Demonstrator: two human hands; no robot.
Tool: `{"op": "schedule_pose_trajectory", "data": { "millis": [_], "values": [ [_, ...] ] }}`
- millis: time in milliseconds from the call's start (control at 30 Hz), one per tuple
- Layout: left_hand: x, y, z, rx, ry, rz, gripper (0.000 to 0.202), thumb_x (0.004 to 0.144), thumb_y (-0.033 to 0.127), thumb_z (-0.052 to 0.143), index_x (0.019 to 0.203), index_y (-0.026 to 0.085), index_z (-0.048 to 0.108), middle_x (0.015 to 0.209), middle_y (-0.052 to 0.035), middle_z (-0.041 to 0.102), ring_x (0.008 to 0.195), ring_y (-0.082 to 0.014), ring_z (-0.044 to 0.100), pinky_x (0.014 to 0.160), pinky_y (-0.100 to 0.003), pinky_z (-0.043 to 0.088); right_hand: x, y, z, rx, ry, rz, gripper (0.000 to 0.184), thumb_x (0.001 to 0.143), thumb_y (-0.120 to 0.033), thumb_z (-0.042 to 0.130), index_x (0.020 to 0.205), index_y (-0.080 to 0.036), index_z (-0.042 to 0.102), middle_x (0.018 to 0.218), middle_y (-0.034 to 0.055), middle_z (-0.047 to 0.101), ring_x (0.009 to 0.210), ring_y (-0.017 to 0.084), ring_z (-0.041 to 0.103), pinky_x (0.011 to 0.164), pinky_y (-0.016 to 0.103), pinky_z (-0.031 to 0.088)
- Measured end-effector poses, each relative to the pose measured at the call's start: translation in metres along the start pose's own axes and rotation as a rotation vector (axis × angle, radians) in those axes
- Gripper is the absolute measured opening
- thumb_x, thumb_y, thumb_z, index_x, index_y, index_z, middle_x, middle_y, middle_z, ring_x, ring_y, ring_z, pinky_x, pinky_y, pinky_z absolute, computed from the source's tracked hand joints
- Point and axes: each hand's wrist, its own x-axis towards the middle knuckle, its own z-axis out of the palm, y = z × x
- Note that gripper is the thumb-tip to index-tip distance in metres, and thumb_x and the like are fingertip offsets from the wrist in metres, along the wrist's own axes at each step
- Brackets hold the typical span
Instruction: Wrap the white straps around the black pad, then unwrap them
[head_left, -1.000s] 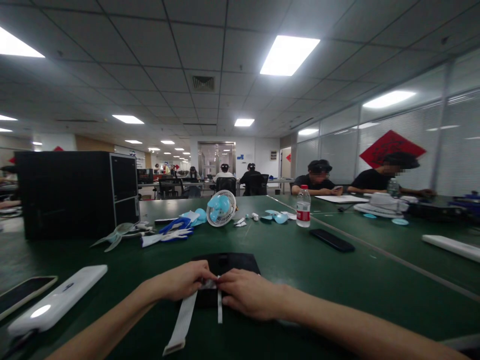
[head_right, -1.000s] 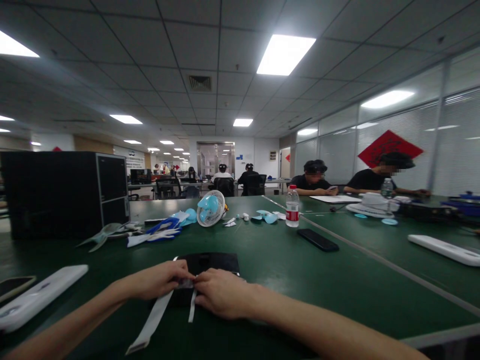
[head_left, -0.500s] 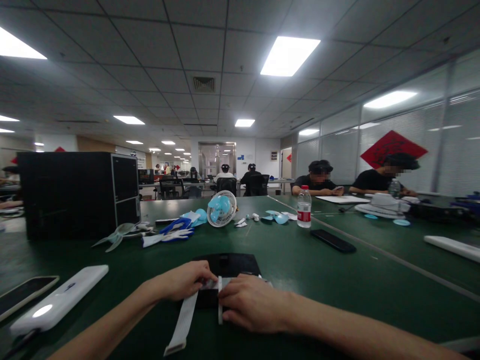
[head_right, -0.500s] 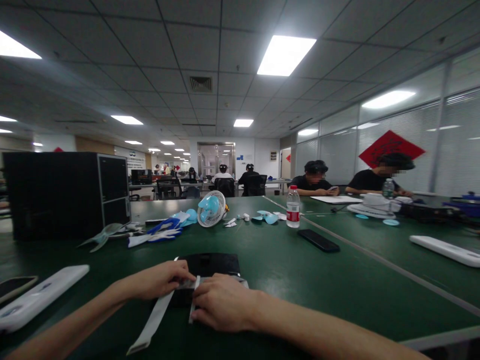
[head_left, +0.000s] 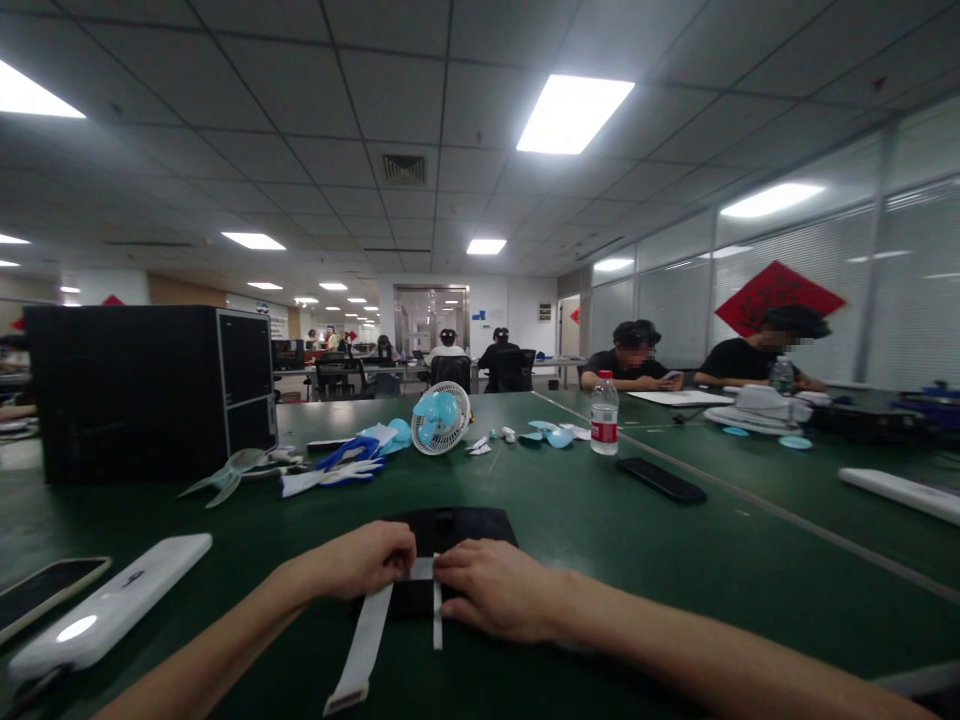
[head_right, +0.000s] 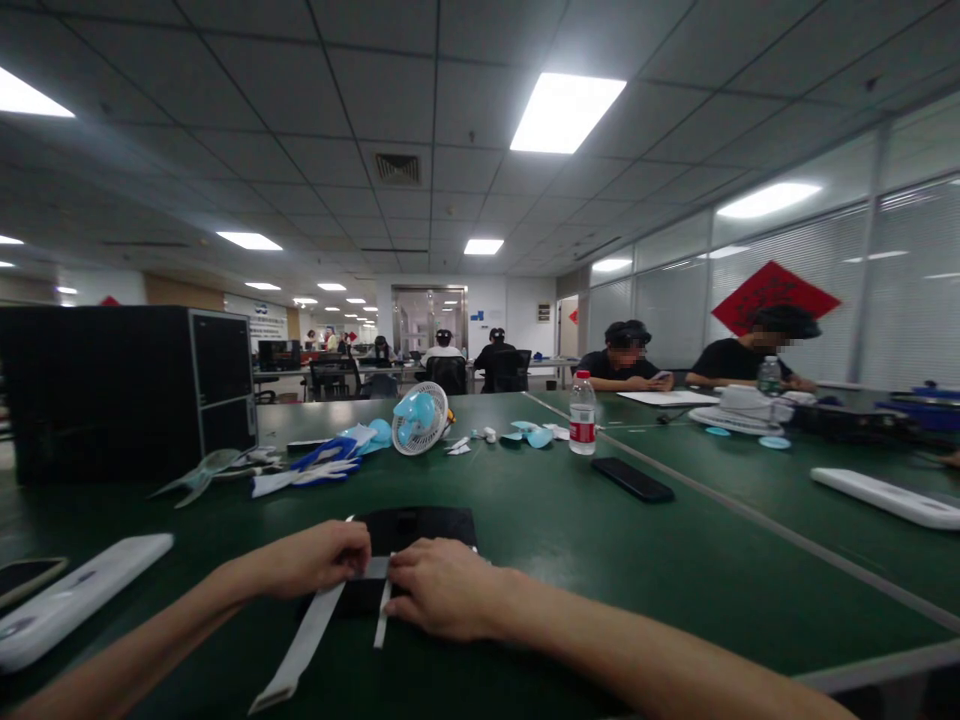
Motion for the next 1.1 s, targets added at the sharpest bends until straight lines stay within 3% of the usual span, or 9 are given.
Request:
{"op": "schedule_pose_trajectory", "data": {
  "millis": [167, 433, 733, 933, 1100],
  "values": [
    [-0.004, 0.001, -0.005, -0.004, -0.024, -0.06, 0.016, 0.08, 0.023, 0.052, 0.093, 0.023, 0.061, 0.102, -0.0004, 0.061, 0.088, -0.017, 0.057, 0.074, -0.027, 0.046, -0.004, 0.007, -0.01, 0.011, -0.047, 0.037, 0.041, 0.096, -0.039, 0.038, 0.119, -0.015, 0.063, 0.118, 0.0094, 0.065, 0.111, 0.02, 0.057, 0.099, 0.033, 0.04],
    [-0.006, -0.005, -0.008, 0.006, -0.056, -0.127, 0.015, 0.08, 0.026, 0.054, 0.092, 0.024, 0.062, 0.104, -0.0013, 0.061, 0.09, -0.0184, 0.058, 0.073, -0.028, 0.046, -0.016, 0.027, -0.033, -0.011, -0.151, 0.18, 0.033, 0.09, -0.039, 0.049, 0.093, -0.016, 0.073, 0.097, 0.0074, 0.069, 0.088, 0.017, 0.063, 0.083, 0.027, 0.044],
    [-0.004, -0.005, -0.01, -0.02, -0.074, -0.167, 0.016, 0.078, 0.026, 0.055, 0.091, 0.023, 0.063, 0.096, -0.0011, 0.064, 0.086, -0.0186, 0.06, 0.07, -0.028, 0.046, -0.027, 0.045, -0.054, -0.048, -0.279, 0.307, 0.037, 0.085, -0.043, 0.052, 0.073, -0.014, 0.072, 0.064, 0.0022, 0.064, 0.052, 0.011, 0.052, 0.05, 0.023, 0.036],
    [-0.005, -0.007, -0.011, -0.055, -0.084, -0.175, 0.017, 0.079, 0.029, 0.056, 0.092, 0.023, 0.063, 0.1, -0.0018, 0.062, 0.088, -0.0192, 0.059, 0.071, -0.029, 0.046, -0.012, 0.045, -0.052, -0.039, -0.099, 0.314, 0.024, 0.085, -0.03, 0.054, 0.091, -0.017, 0.073, 0.086, 0.0045, 0.07, 0.073, 0.015, 0.061, 0.065, 0.023, 0.043],
    [-0.002, -0.014, -0.008, -0.07, -0.088, -0.168, 0.019, 0.08, 0.034, 0.055, 0.093, 0.024, 0.063, 0.097, -0.0012, 0.062, 0.086, -0.0187, 0.059, 0.07, -0.028, 0.045, 0.012, 0.052, -0.033, -0.056, -0.042, 0.236, 0.044, 0.082, -0.031, 0.059, 0.123, -0.017, 0.059, 0.115, 0.0096, 0.062, 0.099, 0.022, 0.059, 0.082, 0.032, 0.046]
  ]
}}
